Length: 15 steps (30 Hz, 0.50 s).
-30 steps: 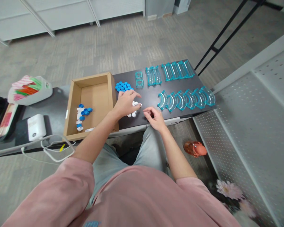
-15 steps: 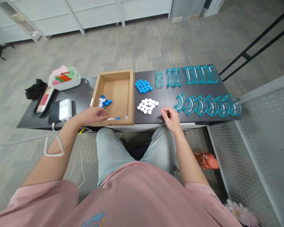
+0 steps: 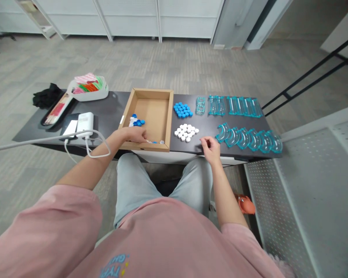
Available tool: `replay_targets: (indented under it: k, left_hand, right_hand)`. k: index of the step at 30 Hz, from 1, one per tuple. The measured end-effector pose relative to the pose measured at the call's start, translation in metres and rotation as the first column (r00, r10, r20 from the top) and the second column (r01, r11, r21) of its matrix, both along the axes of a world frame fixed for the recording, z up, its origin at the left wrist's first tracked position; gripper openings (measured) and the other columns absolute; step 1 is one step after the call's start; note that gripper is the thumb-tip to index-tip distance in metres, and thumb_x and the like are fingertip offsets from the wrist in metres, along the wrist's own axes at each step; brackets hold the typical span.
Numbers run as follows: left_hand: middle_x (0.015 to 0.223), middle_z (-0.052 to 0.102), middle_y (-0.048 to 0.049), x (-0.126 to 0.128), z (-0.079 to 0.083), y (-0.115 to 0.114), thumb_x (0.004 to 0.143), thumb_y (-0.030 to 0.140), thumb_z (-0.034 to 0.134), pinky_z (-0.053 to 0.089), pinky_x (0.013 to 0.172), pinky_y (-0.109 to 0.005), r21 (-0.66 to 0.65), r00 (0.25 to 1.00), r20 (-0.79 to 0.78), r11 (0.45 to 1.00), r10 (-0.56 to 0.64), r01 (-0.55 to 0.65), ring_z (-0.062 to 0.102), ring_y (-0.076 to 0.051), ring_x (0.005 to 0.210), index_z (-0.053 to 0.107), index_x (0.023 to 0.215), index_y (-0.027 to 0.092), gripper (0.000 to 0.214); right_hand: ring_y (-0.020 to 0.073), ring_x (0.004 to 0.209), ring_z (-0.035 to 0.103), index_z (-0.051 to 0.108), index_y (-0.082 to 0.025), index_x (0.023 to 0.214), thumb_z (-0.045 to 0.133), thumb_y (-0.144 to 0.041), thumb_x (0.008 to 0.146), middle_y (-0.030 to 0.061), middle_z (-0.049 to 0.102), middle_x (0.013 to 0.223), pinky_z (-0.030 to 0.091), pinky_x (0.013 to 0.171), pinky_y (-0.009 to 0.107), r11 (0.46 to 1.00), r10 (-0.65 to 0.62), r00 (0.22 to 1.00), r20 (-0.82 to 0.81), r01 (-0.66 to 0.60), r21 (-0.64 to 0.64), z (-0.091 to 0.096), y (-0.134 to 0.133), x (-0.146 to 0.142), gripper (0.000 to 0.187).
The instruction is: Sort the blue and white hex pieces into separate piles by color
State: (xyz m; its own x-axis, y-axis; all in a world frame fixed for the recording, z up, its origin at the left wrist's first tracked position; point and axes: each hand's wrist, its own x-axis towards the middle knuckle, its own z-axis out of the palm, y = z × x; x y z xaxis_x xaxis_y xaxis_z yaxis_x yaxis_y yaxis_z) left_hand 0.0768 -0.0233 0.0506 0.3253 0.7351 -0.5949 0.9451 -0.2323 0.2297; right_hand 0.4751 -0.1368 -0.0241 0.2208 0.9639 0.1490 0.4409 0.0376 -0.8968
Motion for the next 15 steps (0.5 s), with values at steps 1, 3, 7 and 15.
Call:
replay_targets:
  k: [1,3,7,15]
  left_hand:
    - [0.101,0.086,-0.0090,0.002,-0.002,-0.001,0.081,0.060,0.087,0.062,0.094,-0.039,0.021,1.000,0.031,1.000,0.003,-0.004,0.077,-0.030,0.100,0.080,0.102,0.023,0.043]
    - [0.110,0.087,-0.0108,0.007,-0.006,-0.002,0.085,0.054,0.083,0.062,0.098,-0.039,0.109,0.996,0.085,0.994,0.019,-0.028,0.078,-0.031,0.107,0.080,0.109,0.023,0.040]
    - [0.132,0.080,-0.0203,0.010,-0.008,-0.003,0.092,0.052,0.074,0.058,0.113,-0.047,0.378,0.985,0.160,0.917,0.069,-0.126,0.076,-0.037,0.128,0.077,0.118,0.020,0.040]
    - [0.113,0.083,-0.0087,0.029,-0.015,-0.004,0.075,0.053,0.092,0.061,0.098,-0.039,0.242,0.956,0.266,0.969,-0.125,0.059,0.077,-0.028,0.106,0.072,0.108,0.025,0.047]
  right_hand:
    - [0.0263,0.075,0.060,0.072,-0.035,0.086,0.064,-0.059,0.094,0.0061,0.077,0.084,0.055,0.081,0.044,1.000,0.003,1.000,0.004,-0.003,0.004,0.000,0.000,0.000,0.027]
    - [0.0261,0.075,0.058,0.072,-0.034,0.087,0.065,-0.061,0.094,0.0059,0.077,0.084,0.053,0.080,0.045,1.000,0.012,1.000,0.007,-0.012,0.016,0.000,0.000,0.000,0.029]
    - [0.0267,0.075,0.056,0.071,-0.034,0.087,0.067,-0.065,0.093,0.0054,0.076,0.081,0.050,0.078,0.046,0.999,0.025,1.000,-0.001,-0.025,0.030,-0.002,0.001,0.001,0.031]
    - [0.0270,0.076,0.056,0.070,-0.034,0.088,0.069,-0.066,0.096,0.0055,0.077,0.081,0.049,0.079,0.046,0.999,0.038,0.999,0.040,-0.039,0.021,-0.003,0.001,0.003,0.033]
